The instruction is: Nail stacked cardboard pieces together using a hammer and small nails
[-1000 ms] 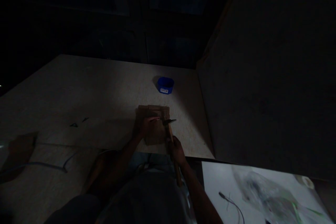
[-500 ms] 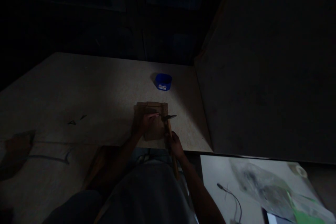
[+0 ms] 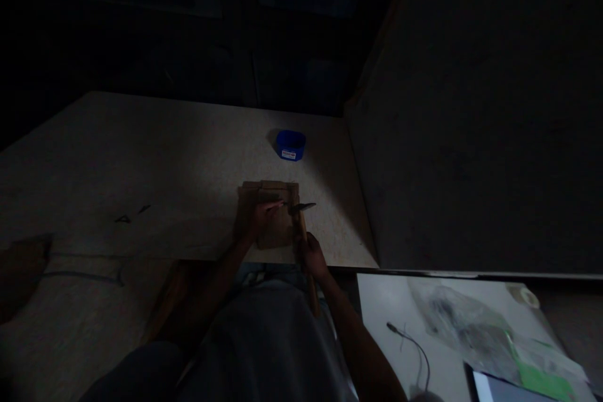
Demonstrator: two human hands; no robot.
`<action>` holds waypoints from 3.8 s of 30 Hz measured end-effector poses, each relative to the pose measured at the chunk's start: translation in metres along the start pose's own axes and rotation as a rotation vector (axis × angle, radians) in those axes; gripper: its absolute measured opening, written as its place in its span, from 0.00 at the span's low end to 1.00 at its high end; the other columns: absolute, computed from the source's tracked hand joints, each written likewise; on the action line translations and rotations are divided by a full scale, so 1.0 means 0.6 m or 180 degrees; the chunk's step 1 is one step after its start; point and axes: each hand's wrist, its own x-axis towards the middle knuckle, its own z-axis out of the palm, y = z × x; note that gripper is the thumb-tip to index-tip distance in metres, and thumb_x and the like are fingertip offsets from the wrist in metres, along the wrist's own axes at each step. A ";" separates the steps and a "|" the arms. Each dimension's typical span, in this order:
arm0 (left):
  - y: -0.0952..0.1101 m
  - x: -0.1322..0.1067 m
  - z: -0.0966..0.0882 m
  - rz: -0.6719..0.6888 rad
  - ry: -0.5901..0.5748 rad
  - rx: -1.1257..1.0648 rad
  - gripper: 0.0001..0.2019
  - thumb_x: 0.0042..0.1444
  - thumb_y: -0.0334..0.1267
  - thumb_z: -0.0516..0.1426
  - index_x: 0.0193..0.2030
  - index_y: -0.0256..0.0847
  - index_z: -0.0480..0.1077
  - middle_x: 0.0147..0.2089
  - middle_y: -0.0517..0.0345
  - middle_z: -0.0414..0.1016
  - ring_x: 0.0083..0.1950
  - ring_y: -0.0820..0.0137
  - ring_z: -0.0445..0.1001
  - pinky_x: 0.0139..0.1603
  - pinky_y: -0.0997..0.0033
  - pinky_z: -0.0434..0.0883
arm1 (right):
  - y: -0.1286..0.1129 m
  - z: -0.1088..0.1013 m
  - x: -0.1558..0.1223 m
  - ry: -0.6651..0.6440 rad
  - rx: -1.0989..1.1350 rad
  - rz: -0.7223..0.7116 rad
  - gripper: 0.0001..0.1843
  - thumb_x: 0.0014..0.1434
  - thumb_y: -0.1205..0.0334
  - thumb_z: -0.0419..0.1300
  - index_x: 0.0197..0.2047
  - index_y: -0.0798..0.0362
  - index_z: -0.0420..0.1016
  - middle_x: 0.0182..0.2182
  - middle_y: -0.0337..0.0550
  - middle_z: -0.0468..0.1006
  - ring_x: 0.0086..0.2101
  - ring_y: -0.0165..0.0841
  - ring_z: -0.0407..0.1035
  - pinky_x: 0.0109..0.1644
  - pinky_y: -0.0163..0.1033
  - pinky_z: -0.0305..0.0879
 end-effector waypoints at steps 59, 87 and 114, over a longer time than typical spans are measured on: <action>0.011 -0.006 0.002 -0.0004 -0.0113 0.0387 0.17 0.64 0.35 0.58 0.58 0.44 0.74 0.53 0.54 0.82 0.54 0.66 0.80 0.57 0.64 0.76 | -0.020 0.018 -0.006 0.0213 -0.0560 -0.0077 0.25 0.55 0.36 0.58 0.37 0.51 0.68 0.19 0.30 0.62 0.19 0.26 0.54 0.19 0.31 0.50; -0.011 -0.009 0.007 0.0155 -0.0020 0.0954 0.13 0.64 0.38 0.59 0.54 0.45 0.76 0.54 0.53 0.82 0.54 0.64 0.80 0.59 0.62 0.73 | -0.116 0.016 -0.004 0.0071 -0.1210 -0.0509 0.20 0.64 0.41 0.55 0.38 0.50 0.70 0.25 0.35 0.66 0.24 0.30 0.58 0.23 0.32 0.53; -0.002 0.000 0.008 0.0102 -0.0145 0.0843 0.14 0.63 0.35 0.59 0.55 0.48 0.75 0.54 0.55 0.81 0.54 0.66 0.80 0.57 0.64 0.75 | -0.107 0.011 0.027 0.0007 -0.1556 -0.0576 0.13 0.64 0.49 0.53 0.38 0.50 0.68 0.26 0.36 0.72 0.24 0.30 0.61 0.24 0.32 0.54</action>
